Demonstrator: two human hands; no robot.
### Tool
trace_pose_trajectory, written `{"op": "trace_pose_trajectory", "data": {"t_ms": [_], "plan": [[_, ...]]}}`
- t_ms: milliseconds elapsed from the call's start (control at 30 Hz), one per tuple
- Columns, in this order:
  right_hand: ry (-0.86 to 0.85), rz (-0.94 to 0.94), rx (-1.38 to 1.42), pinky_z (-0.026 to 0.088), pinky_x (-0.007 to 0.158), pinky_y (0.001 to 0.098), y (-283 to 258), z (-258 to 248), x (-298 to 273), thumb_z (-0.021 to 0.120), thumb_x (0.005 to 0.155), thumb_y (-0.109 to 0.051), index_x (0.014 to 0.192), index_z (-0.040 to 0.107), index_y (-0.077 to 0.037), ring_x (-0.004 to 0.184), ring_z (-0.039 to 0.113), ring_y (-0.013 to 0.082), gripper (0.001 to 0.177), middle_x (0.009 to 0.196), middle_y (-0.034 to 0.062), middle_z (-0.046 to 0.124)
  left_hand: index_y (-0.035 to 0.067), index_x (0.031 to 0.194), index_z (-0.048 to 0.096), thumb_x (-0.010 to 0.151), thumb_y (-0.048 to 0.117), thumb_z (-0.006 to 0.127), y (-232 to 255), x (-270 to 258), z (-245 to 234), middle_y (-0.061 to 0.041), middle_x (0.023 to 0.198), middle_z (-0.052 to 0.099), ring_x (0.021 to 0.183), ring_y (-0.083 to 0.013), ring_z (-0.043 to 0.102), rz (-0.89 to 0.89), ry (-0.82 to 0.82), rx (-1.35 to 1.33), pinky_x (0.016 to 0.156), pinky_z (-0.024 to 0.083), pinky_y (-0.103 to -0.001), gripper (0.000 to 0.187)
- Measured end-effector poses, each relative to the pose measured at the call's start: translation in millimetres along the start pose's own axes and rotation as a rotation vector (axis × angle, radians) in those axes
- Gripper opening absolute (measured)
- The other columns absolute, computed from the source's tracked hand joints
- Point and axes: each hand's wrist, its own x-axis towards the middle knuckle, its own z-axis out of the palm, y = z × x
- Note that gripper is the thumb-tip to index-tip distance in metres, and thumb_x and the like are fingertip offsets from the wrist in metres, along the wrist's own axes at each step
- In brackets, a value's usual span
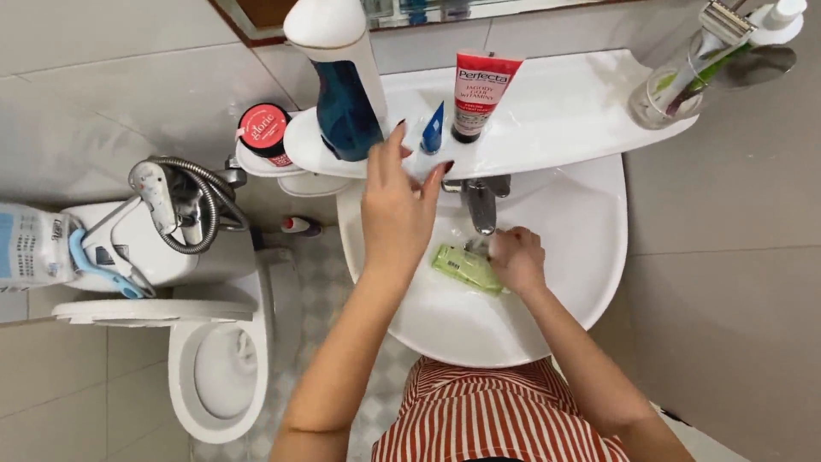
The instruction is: Organizing toiletries on the sink shelf, washing hands, and cleaning the toilet with a sprayer.
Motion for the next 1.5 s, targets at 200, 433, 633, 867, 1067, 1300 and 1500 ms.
{"op": "trace_pose_trajectory", "data": {"t_ms": [200, 433, 633, 867, 1067, 1300, 1500], "plan": [[-0.22, 0.102, -0.206, 0.041, 0.106, 0.0507, 12.0, 9.3, 10.4, 0.072, 0.084, -0.051, 0.143, 0.055, -0.029, 0.136, 0.042, 0.0425, 0.065, 0.144, 0.0145, 0.045, -0.003, 0.129, 0.049, 0.092, 0.015, 0.076, -27.2, -106.9, 26.8, -0.015, 0.103, 0.05, 0.073, -0.0303, 0.062, -0.214, -0.05, -0.148, 0.061, 0.056, -0.037, 0.05], [-0.213, -0.086, -0.066, 0.053, 0.099, 0.0454, 11.9, 21.7, 25.4, 0.074, 0.082, -0.061, 0.131, 0.065, -0.01, 0.114, 0.068, 0.0379, 0.071, 0.125, 0.0164, 0.065, -0.007, 0.121, 0.058, 0.095, 0.01, 0.07, -116.9, -217.8, 111.3, -0.022, 0.098, 0.058, 0.077, -0.0392, 0.07, -0.605, -0.502, -0.384, 0.061, 0.061, -0.038, 0.033], [-0.086, 0.268, 0.525, 0.055, 0.076, 0.0465, -20.1, 37.8, 10.3, 0.086, 0.08, -0.041, 0.106, 0.063, -0.008, 0.096, 0.067, 0.0383, 0.048, 0.105, 0.0179, 0.061, 0.009, 0.149, 0.049, 0.104, 0.056, 0.048, -94.2, -160.4, 123.5, -0.026, 0.107, 0.071, 0.106, -0.0441, 0.07, -0.891, -0.71, -0.357, 0.09, 0.06, -0.053, 0.065], [-0.065, 0.334, 0.773, 0.063, 0.085, 0.0442, -31.9, 12.1, 1.8, 0.074, 0.092, -0.015, 0.141, 0.055, -0.005, 0.104, 0.064, 0.0395, 0.054, 0.139, 0.0239, 0.039, 0.025, 0.14, 0.06, 0.089, 0.056, 0.071, -111.6, -137.7, 164.6, -0.03, 0.117, 0.058, 0.12, -0.0473, 0.062, -0.899, -0.719, -0.287, 0.095, 0.058, -0.041, 0.06], [-0.088, 0.463, 0.615, 0.053, 0.105, 0.0534, -39.4, -12.4, -0.2, 0.086, 0.078, -0.035, 0.143, 0.054, -0.028, 0.12, 0.063, 0.0438, 0.074, 0.13, 0.0195, 0.063, 0.019, 0.136, 0.05, 0.1, 0.046, 0.058, -119.6, -157.2, 201.0, -0.042, 0.126, 0.052, 0.078, -0.0481, 0.073, -1.063, -0.845, -0.668, 0.062, 0.068, -0.042, 0.046], [-0.205, 0.551, 0.994, 0.061, 0.079, 0.0471, -61.4, -35.6, -7.1, 0.053, 0.106, -0.032, 0.155, 0.041, -0.009, 0.09, 0.069, 0.0356, 0.056, 0.129, 0.0314, 0.06, 0.017, 0.133, 0.05, 0.105, 0.045, 0.041, -132.1, -155.1, 184.6, -0.03, 0.094, 0.069, 0.062, -0.0356, 0.074, -0.893, -0.866, -0.547, 0.064, 0.067, -0.043, 0.04], [-0.352, 0.604, 1.095, 0.066, 0.07, 0.0476, -65.7, -35.7, 5.8, 0.089, 0.08, -0.018, 0.162, 0.023, -0.005, 0.104, 0.07, 0.0476, 0.106, 0.151, 0.0375, 0.039, 0.023, 0.134, 0.055, 0.108, 0.049, 0.032, -182.2, -184.9, 215.1, -0.028, 0.116, 0.066, 0.08, -0.0405, 0.072, -0.715, -0.912, -0.374, 0.072, 0.062, -0.045, 0.043]]}}
